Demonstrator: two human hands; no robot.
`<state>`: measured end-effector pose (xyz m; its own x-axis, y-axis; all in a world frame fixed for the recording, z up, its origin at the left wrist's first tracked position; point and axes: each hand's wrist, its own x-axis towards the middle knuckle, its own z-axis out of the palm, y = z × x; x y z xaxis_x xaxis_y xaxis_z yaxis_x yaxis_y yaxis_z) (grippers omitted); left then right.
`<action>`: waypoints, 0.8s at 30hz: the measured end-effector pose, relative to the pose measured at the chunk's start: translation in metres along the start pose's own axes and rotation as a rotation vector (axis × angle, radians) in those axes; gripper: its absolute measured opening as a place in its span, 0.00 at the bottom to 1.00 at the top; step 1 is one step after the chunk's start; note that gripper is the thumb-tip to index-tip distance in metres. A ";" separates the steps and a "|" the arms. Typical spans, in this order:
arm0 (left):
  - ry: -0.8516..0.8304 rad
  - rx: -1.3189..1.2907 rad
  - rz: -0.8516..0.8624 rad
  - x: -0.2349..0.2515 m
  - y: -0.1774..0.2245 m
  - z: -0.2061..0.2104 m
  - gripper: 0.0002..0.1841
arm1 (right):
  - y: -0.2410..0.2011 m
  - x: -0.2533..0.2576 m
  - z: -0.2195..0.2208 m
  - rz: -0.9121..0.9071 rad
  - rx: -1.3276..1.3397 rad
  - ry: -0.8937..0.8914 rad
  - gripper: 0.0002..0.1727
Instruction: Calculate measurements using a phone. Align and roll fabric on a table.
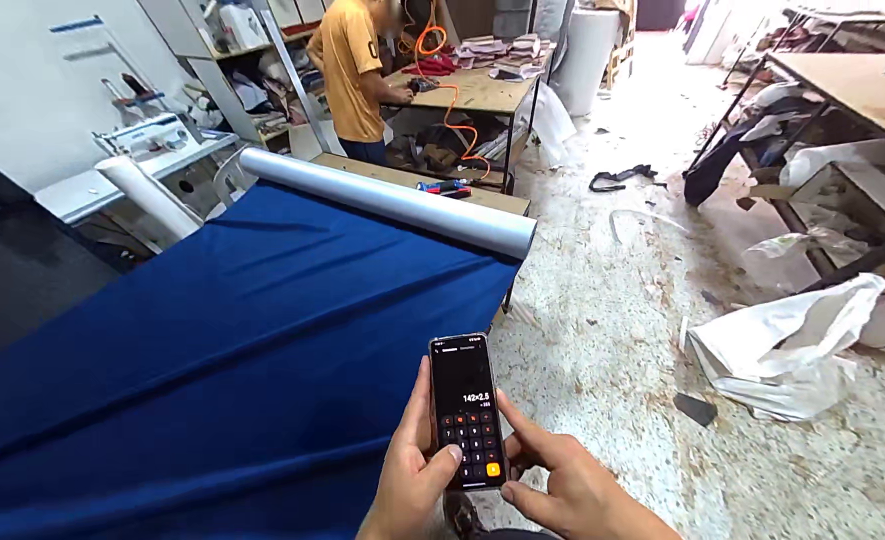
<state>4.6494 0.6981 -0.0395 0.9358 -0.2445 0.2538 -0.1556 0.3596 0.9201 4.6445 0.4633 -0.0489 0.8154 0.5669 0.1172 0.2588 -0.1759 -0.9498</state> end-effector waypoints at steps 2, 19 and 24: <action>0.019 -0.189 -0.002 0.021 -0.011 -0.014 0.52 | 0.006 0.018 -0.007 0.017 0.019 -0.007 0.53; 0.454 -0.664 -0.134 0.172 -0.062 -0.004 0.30 | 0.073 0.175 -0.155 -0.033 0.094 -0.290 0.44; 0.611 -0.511 0.000 0.237 -0.074 0.020 0.23 | 0.094 0.216 -0.224 -0.056 0.091 -0.338 0.43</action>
<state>4.8768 0.5955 -0.0418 0.9666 0.2394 -0.0913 -0.1297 0.7643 0.6317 4.9610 0.3888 -0.0483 0.5801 0.8104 0.0821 0.2390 -0.0730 -0.9683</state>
